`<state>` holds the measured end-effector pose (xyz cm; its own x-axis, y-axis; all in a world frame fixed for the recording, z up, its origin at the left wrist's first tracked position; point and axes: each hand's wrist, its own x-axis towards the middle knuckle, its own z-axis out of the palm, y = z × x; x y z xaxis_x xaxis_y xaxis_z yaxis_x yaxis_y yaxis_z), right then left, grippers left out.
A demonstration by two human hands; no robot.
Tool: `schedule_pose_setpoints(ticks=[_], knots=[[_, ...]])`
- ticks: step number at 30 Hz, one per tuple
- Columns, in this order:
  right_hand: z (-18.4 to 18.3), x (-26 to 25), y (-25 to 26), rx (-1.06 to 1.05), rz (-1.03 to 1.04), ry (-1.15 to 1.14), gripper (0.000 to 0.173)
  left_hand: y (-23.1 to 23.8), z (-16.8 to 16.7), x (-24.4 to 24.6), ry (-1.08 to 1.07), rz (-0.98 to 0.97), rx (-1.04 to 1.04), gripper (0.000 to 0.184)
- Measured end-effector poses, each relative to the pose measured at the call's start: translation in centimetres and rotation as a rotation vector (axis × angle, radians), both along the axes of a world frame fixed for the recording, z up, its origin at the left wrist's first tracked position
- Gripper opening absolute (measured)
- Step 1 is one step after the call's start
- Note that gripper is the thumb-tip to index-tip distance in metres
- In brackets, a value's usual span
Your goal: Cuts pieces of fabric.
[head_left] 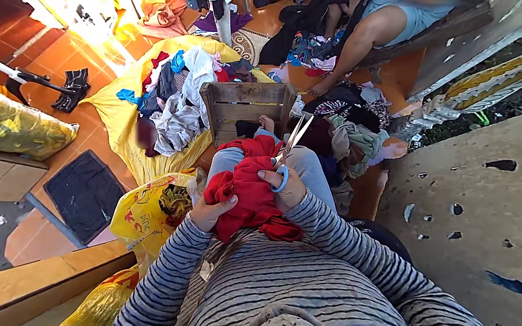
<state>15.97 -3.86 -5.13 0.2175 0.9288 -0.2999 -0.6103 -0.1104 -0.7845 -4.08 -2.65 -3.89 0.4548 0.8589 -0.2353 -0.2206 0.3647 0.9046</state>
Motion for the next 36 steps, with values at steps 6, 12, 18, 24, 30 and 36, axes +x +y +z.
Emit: schedule_pose_setpoints(ticks=[6,12,18,24,30,36], knots=[[2.2,1.1,0.4,-0.062,-0.020,0.031,0.016,0.4,1.0,-0.7,0.050,0.004,-0.176,0.017],[2.1,1.2,0.6,-0.041,-0.090,0.043,0.017,0.7,0.3,-1.2,-0.087,-0.048,-0.140,0.019],[1.4,1.5,0.7,0.030,-0.149,0.040,0.018,1.2,0.4,-1.8,-0.019,-0.053,-0.040,0.028],[1.2,1.7,0.8,0.064,-0.119,0.042,0.018,1.2,1.6,-2.1,0.051,-0.035,-0.181,0.012],[0.5,1.2,-0.5,0.103,0.270,0.038,0.028,1.4,1.3,-1.9,-0.038,-0.079,-0.278,0.022],[-0.2,-0.1,-0.7,0.072,0.233,-0.056,0.020,1.1,1.6,-1.6,0.044,0.022,-0.199,0.013]])
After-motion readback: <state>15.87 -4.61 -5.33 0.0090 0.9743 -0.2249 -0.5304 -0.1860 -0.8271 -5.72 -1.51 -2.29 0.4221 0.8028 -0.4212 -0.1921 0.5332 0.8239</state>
